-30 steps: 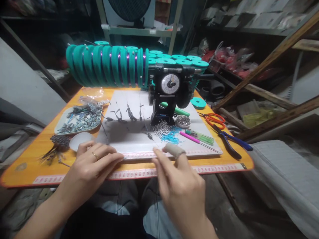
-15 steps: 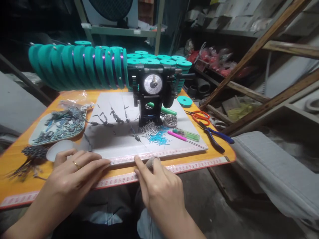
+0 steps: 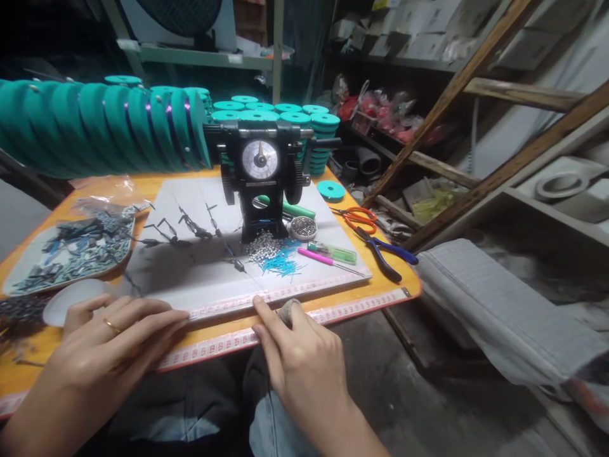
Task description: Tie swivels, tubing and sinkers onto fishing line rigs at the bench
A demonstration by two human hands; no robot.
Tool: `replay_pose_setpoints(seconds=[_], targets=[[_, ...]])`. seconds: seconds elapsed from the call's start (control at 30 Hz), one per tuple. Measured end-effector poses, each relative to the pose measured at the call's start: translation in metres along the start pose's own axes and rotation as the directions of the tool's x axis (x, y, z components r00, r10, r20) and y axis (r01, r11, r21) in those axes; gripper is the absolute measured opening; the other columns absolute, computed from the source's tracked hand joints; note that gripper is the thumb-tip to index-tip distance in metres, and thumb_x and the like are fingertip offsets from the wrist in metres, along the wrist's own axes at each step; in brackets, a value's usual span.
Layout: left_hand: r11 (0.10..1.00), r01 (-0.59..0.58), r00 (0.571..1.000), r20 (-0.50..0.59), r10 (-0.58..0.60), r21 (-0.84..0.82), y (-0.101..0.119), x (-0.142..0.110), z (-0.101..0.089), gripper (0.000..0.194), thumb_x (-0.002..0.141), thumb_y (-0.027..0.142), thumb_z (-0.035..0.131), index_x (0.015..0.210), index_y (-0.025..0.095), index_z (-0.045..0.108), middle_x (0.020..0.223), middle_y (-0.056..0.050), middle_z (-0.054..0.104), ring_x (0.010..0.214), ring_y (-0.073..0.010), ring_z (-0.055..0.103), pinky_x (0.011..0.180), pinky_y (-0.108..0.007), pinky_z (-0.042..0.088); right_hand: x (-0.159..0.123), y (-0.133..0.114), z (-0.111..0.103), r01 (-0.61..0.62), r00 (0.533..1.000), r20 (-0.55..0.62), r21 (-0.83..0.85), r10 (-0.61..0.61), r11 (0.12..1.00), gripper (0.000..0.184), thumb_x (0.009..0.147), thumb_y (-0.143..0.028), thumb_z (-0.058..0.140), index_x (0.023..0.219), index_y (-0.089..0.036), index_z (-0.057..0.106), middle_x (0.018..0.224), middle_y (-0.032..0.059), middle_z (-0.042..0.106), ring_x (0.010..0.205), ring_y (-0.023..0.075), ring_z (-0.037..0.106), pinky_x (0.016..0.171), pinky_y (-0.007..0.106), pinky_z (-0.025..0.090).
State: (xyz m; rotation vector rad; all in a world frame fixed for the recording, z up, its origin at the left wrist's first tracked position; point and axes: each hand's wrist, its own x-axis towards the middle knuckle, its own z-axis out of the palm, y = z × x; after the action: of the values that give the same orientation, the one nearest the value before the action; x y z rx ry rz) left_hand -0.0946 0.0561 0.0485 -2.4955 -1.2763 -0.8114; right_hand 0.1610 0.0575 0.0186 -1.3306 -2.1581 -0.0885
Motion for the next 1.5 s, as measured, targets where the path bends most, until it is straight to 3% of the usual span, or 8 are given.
replay_pose_setpoints(seconds=[0.63,0.87,0.97,1.03,1.13,1.2,1.37,1.5], targets=[[0.988,0.146,0.989,0.038,-0.144,-0.055,0.006,-0.004,-0.007,0.015,0.096,0.010,0.057,0.100,0.021,0.066,0.090,-0.003,0.071,0.078,-0.0191,0.065,0.088,-0.043,0.034,-0.002,0.001,0.001,0.034,0.999,-0.017,-0.085,-0.036,0.996,0.036,0.104,-0.035,0.046,0.134,-0.026,0.063,0.077,0.0013,0.057,0.056,0.0136,0.058,0.054,0.026,0.036],[0.991,0.131,0.991,0.034,-0.130,-0.033,0.005,-0.004,-0.007,0.015,0.095,0.009,0.057,0.100,0.020,0.065,0.090,-0.004,0.071,0.077,-0.0197,0.067,0.088,-0.043,0.034,-0.003,0.002,0.000,0.033,0.999,-0.014,-0.043,-0.034,0.999,0.035,0.102,-0.031,0.050,0.134,-0.022,0.063,0.075,0.0026,0.058,0.056,0.0146,0.058,0.053,0.027,0.037],[0.991,0.122,0.992,-0.007,-0.123,-0.053,0.007,-0.006,-0.007,0.017,0.093,0.009,0.060,0.103,0.023,0.064,0.091,-0.002,0.072,0.079,-0.0187,0.066,0.087,-0.043,0.036,-0.001,-0.006,-0.004,0.133,0.985,-0.122,0.081,-0.122,0.988,0.034,0.098,-0.018,0.056,0.132,-0.018,0.064,0.067,0.0004,0.059,0.052,0.0136,0.054,0.052,0.027,0.039],[0.986,0.138,0.989,-0.049,-0.143,-0.093,0.012,-0.009,-0.007,0.022,0.090,0.006,0.063,0.104,0.023,0.063,0.094,-0.002,0.071,0.085,-0.0198,0.066,0.088,-0.043,0.038,0.001,-0.017,-0.006,0.244,0.959,-0.199,0.218,-0.202,0.945,0.036,0.095,-0.010,0.058,0.129,-0.016,0.063,0.074,0.0027,0.069,0.059,0.0137,0.061,0.058,0.026,0.047],[0.958,0.216,0.961,-0.134,-0.242,-0.187,0.025,-0.016,-0.007,0.027,0.087,0.001,0.064,0.104,0.022,0.064,0.102,-0.005,0.066,0.103,-0.0229,0.062,0.092,-0.044,0.041,0.008,-0.038,-0.006,0.299,0.948,-0.220,0.375,-0.229,0.878,0.036,0.093,-0.006,0.059,0.128,-0.011,0.061,0.111,0.0134,0.075,0.099,0.0180,0.072,0.081,0.025,0.056],[0.922,0.280,0.926,-0.176,-0.333,-0.268,0.034,-0.023,-0.007,0.029,0.087,-0.001,0.063,0.103,0.023,0.066,0.105,-0.005,0.061,0.107,-0.0216,0.059,0.094,-0.041,0.045,0.012,-0.052,-0.003,0.259,0.961,-0.208,0.436,-0.184,0.862,0.036,0.092,-0.006,0.060,0.128,-0.008,0.060,0.118,0.0145,0.074,0.109,0.0191,0.070,0.086,0.024,0.057],[0.830,0.392,0.839,-0.216,-0.500,-0.398,0.051,-0.042,-0.004,0.030,0.086,0.001,0.065,0.102,0.026,0.069,0.098,-0.002,0.054,0.094,-0.0167,0.059,0.076,-0.029,0.050,0.014,-0.071,0.006,0.183,0.976,-0.197,0.525,-0.090,0.831,0.021,0.090,-0.007,0.064,0.109,-0.016,0.067,0.085,0.0037,0.077,0.065,0.0154,0.067,0.056,0.025,0.054],[0.779,0.418,0.791,-0.234,-0.565,-0.468,0.059,-0.048,-0.004,0.029,0.085,0.003,0.066,0.099,0.028,0.072,0.092,-0.001,0.060,0.086,-0.0159,0.062,0.072,-0.027,0.053,0.010,-0.079,0.006,0.194,0.974,-0.203,0.539,-0.097,0.820,0.019,0.088,-0.004,0.061,0.102,-0.017,0.065,0.076,0.0022,0.073,0.058,0.0136,0.062,0.047,0.024,0.046]])
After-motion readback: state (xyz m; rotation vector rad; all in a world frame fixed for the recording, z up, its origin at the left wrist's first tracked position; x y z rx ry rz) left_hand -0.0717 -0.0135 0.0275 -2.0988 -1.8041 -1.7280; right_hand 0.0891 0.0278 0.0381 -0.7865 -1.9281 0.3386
